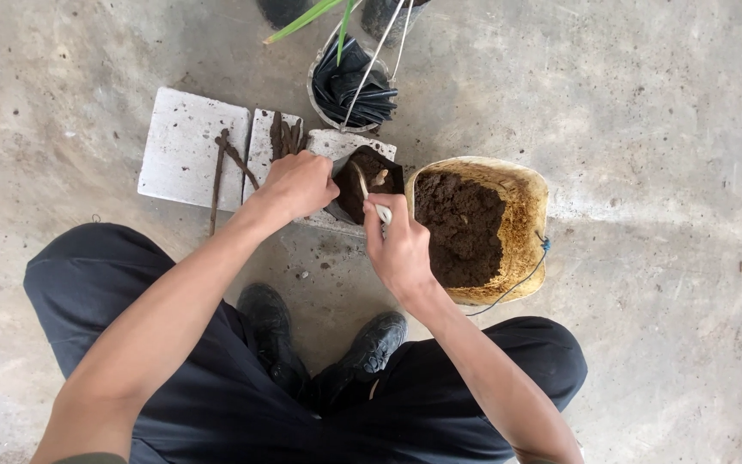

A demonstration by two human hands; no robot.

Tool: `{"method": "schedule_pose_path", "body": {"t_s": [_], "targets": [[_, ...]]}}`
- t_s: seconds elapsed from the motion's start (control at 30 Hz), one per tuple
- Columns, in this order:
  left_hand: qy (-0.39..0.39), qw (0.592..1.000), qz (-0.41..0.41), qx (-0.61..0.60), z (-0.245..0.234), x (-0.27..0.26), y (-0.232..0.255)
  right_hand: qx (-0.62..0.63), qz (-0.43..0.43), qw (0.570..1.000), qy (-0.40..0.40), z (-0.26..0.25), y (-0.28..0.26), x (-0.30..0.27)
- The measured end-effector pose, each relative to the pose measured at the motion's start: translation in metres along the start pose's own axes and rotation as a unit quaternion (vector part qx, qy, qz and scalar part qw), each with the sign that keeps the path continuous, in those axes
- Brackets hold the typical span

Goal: The person scoops soil from a bucket using a small trowel and places it into a black plastic bag. They then insert a seed into the soil and cover it with more soil, repeating the process for additional seeds.

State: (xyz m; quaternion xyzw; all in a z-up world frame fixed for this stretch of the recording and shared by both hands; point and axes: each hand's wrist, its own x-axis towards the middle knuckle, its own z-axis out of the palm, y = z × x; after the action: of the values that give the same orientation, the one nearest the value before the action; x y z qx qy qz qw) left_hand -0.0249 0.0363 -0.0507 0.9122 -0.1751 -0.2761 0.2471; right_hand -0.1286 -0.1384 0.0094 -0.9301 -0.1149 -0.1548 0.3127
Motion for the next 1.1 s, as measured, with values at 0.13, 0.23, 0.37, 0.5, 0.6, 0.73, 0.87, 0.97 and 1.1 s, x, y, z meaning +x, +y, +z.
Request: {"method": "schedule_pose_path", "body": {"t_s": [0.13, 0.23, 0.37, 0.5, 0.6, 0.73, 0.87, 0.97, 1.1], "targets": [[0.005, 1.000, 0.000, 0.000, 0.004, 0.002, -0.004, 0.009, 0.013, 0.997, -0.074, 0.009, 0.004, -0.016], [0.010, 1.000, 0.003, -0.006, 0.001, 0.001, 0.001, 0.056, 0.036, 0.997, -0.035, 0.003, -0.004, -0.026], [0.012, 0.999, 0.028, 0.021, 0.014, 0.013, -0.008, 0.082, 0.056, 0.994, -0.043, 0.001, 0.009, -0.034], [0.029, 0.999, 0.043, -0.010, 0.004, 0.001, -0.006, 0.116, 0.046, 0.989, -0.084, 0.002, 0.047, -0.040], [0.036, 0.998, 0.053, -0.025, 0.023, 0.017, -0.023, 0.123, 0.034, 0.986, -0.110, -0.032, 0.034, -0.018], [0.038, 0.997, 0.063, -0.031, 0.019, 0.017, -0.023, 0.121, 0.038, 0.976, -0.178, -0.062, 0.009, 0.001], [0.040, 0.997, 0.063, -0.028, 0.030, 0.017, -0.025, 0.130, 0.040, 0.965, -0.226, -0.079, 0.002, 0.015], [0.038, 0.997, 0.066, -0.019, 0.020, 0.018, -0.021, 0.138, 0.037, 0.962, -0.234, -0.073, 0.026, 0.023], [0.036, 0.996, 0.071, -0.033, 0.006, 0.006, -0.009, 0.167, 0.042, 0.954, -0.246, -0.069, 0.036, 0.031]]}}
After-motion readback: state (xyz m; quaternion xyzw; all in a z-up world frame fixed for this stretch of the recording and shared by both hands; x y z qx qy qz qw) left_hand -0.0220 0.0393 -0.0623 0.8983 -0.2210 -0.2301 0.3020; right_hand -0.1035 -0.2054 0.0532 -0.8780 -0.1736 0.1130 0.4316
